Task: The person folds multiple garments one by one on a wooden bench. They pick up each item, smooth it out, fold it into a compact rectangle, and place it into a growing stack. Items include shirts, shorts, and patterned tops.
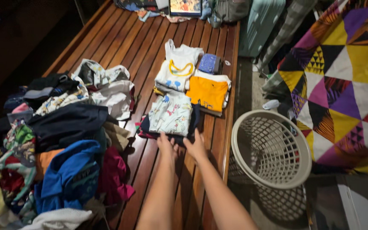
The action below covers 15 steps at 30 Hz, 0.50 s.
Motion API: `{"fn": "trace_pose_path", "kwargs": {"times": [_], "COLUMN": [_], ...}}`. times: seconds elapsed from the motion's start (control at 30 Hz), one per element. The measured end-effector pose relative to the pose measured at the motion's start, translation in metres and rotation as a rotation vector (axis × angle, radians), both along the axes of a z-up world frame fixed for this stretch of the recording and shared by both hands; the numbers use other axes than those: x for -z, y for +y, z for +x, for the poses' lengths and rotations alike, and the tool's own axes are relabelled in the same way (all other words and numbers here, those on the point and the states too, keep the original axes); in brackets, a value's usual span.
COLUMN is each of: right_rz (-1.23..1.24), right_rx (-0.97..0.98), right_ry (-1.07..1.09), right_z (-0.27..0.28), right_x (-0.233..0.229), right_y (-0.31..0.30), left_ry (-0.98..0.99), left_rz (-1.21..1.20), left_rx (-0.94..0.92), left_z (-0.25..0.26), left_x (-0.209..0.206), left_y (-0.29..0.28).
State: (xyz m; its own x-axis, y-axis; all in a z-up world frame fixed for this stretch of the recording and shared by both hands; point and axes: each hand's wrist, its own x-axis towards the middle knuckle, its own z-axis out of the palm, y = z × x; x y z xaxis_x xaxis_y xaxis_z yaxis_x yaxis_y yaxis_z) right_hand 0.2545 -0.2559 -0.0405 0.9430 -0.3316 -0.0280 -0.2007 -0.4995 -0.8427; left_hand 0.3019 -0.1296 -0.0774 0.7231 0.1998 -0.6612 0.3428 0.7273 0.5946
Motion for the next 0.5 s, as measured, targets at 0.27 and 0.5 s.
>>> {"fn": "trace_pose_path", "kwargs": {"times": [0.27, 0.5], "right_rz": [-0.139, 0.102], "right_rx": [-0.157, -0.201], "right_ry": [-0.124, 0.167], "right_z": [-0.043, -0.146], "right_x": [0.085, 0.063], "right_y": [0.007, 0.016], "left_ry": [-0.475, -0.525], "left_rz": [-0.091, 1.187], "left_rx": [0.026, -0.017], "left_z": [-0.059, -0.085], "left_x": [0.062, -0.040], "left_y": [-0.007, 0.075]}}
